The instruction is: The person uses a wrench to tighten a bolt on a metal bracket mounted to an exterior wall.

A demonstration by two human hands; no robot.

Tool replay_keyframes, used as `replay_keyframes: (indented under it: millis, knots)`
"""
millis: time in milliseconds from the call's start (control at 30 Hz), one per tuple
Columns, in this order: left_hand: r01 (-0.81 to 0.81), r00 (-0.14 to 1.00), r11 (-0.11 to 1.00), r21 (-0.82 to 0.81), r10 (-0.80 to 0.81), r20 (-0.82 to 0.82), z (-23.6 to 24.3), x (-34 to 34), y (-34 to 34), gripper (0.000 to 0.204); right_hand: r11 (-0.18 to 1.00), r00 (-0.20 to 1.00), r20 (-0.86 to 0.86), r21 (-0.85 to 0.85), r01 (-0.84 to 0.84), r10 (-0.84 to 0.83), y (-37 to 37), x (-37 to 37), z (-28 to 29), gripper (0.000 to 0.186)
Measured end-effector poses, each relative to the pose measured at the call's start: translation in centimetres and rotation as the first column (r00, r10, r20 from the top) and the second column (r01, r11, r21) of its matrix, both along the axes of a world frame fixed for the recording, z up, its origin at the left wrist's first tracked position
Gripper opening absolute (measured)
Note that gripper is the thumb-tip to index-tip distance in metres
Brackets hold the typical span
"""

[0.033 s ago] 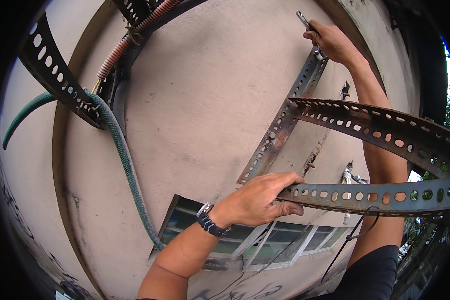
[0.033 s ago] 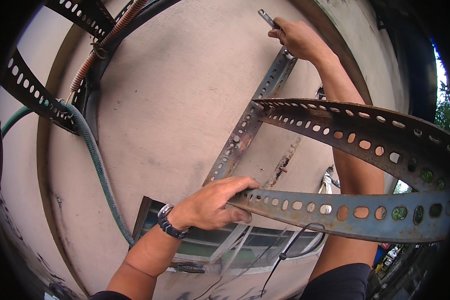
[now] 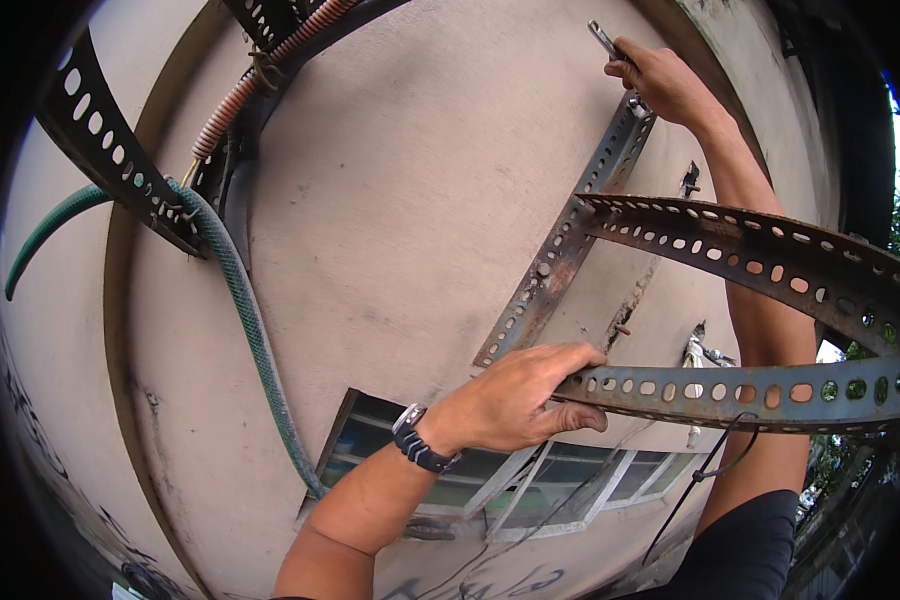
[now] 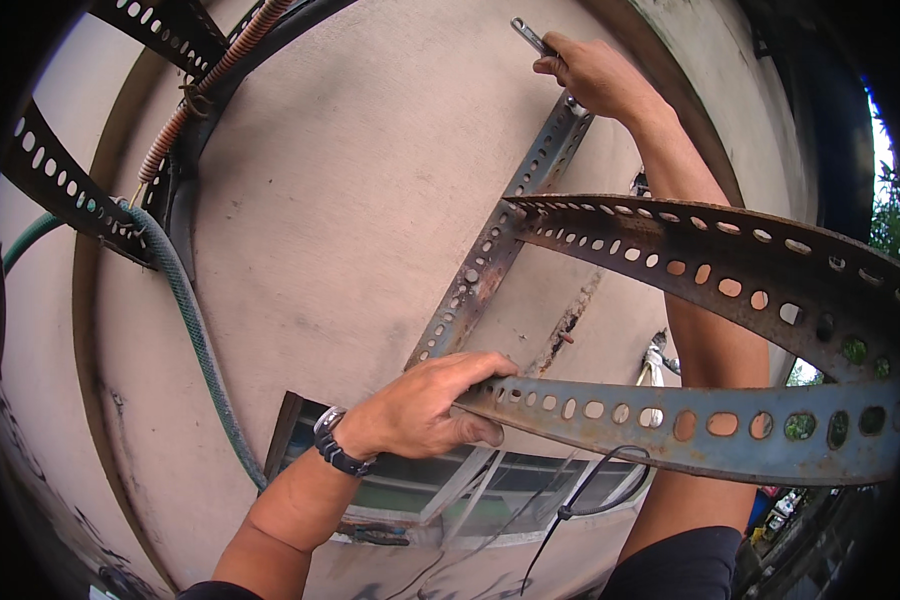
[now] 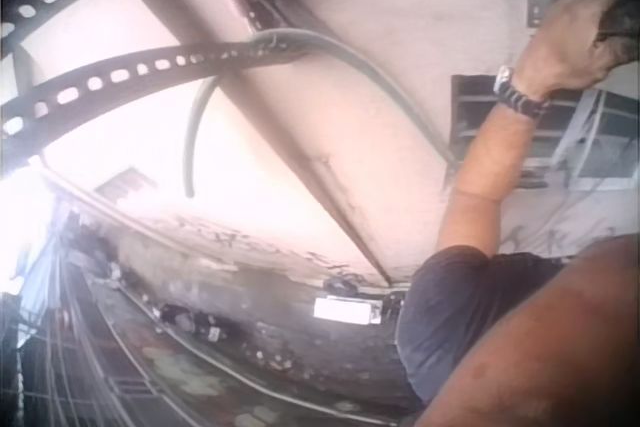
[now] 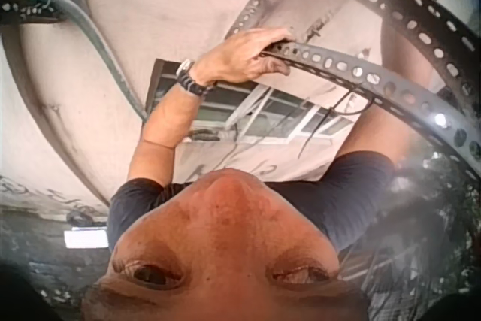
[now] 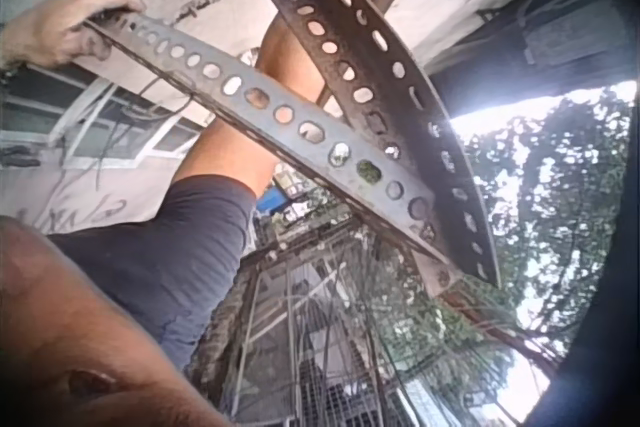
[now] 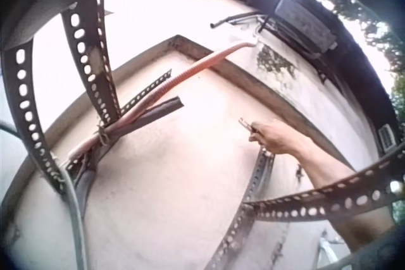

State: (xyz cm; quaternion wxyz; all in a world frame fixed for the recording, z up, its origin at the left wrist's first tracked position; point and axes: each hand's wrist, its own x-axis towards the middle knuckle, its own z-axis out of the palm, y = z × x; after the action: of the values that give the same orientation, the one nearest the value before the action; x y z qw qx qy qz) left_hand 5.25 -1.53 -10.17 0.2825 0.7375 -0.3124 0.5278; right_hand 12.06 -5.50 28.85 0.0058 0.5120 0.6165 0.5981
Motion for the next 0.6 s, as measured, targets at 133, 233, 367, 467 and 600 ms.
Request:
replay_keyframes:
  millis: [133, 233, 367, 467, 600]
  knots:
    - [-0.138, 0.982, 0.989, 0.049, 0.13, 0.137, 0.0, -0.1, 0.6, 0.055, 1.0, 0.999, 0.031, -0.003, -0.013, 0.013, 1.2, -0.7, -0.2, 0.027]
    - [-0.153, 0.953, 0.979, 0.132, 0.111, 0.282, 0.3, 1.9, 0.1, 0.054, 0.996, 0.982, 0.164, -0.006, 0.092, -0.09, -0.5, 0.2, 0.2, 0.028]
    - [-0.353, 0.926, 0.897, 0.266, 0.295, 0.236, 0.9, 0.9, 1.8, 0.054, 0.996, 0.988, 0.122, -0.009, 0.093, -0.091, 1.7, -0.4, -0.2, 0.029]
    - [-0.348, 0.923, 0.897, 0.272, 0.276, 0.268, 1.2, 0.8, 1.5, 0.056, 0.992, 0.993, 0.01, 0.051, 0.113, -0.114, 1.3, -1.0, -0.4, 0.033]
    - [-0.383, 0.909, 0.887, 0.258, 0.312, 0.278, 0.9, 0.7, 2.0, 0.057, 0.979, 0.958, -0.286, 0.202, 0.037, 0.023, 2.8, -0.5, 0.9, 0.043]
